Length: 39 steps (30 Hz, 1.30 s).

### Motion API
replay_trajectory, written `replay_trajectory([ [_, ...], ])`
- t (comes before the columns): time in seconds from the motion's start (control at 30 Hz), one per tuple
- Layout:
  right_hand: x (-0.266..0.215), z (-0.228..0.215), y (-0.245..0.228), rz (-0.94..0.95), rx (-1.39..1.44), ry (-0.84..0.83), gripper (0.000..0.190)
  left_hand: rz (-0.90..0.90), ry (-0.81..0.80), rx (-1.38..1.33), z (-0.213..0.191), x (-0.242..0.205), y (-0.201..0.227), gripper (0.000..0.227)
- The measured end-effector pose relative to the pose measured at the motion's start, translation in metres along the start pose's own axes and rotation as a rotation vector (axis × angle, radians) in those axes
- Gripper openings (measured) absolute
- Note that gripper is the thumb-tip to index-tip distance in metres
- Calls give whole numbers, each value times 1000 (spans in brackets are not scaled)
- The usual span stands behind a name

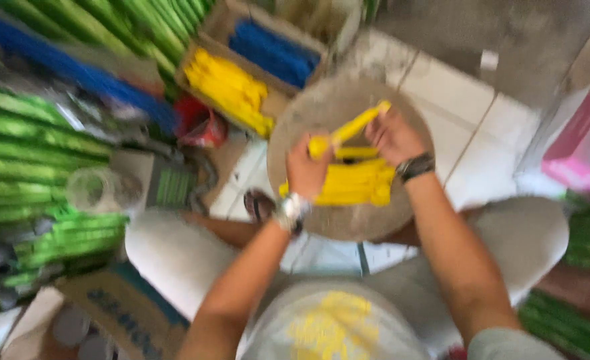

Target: Organizing and sorting yellow flexible strips from a box onto a circular wooden platform.

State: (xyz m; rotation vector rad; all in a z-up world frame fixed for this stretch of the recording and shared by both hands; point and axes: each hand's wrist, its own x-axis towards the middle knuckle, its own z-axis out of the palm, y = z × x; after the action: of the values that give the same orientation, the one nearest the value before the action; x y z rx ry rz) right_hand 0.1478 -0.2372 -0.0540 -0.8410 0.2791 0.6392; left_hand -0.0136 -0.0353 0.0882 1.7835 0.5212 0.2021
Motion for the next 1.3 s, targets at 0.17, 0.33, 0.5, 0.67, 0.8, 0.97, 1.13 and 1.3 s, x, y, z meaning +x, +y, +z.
replay_trajectory([
  [0.17, -14, 95, -3, -132, -193, -30, 55, 180, 143, 138, 19, -24, -38, 42],
  [0.33, -36, 162, -9, -145, -426, -187, 31, 179, 191, 83, 19, -20, -73, 26],
  [0.5, -44, 209, 1, -133, -777, -141, 46, -105, 268, -210, -20, 6, -16, 22],
  [0.67, -38, 235, 11, -229, -983, -368, 35, 75, 328, -191, -62, 72, 11, 29],
  [0.8, -13, 233, 32, -213, -959, -461, 51, -7, 340, -313, -87, 101, 21, 45],
  [0.97, 5, 233, 61, 46, -914, -333, 68, -332, 420, -639, -110, 170, 5, 27],
  [1.13, 84, 217, 107, -31, -1239, -209, 67, -487, 460, -592, -127, 278, -123, 34],
  [1.3, 202, 201, 166, -300, -1959, -288, 38, -505, 235, -146, -148, 394, -307, 64],
])
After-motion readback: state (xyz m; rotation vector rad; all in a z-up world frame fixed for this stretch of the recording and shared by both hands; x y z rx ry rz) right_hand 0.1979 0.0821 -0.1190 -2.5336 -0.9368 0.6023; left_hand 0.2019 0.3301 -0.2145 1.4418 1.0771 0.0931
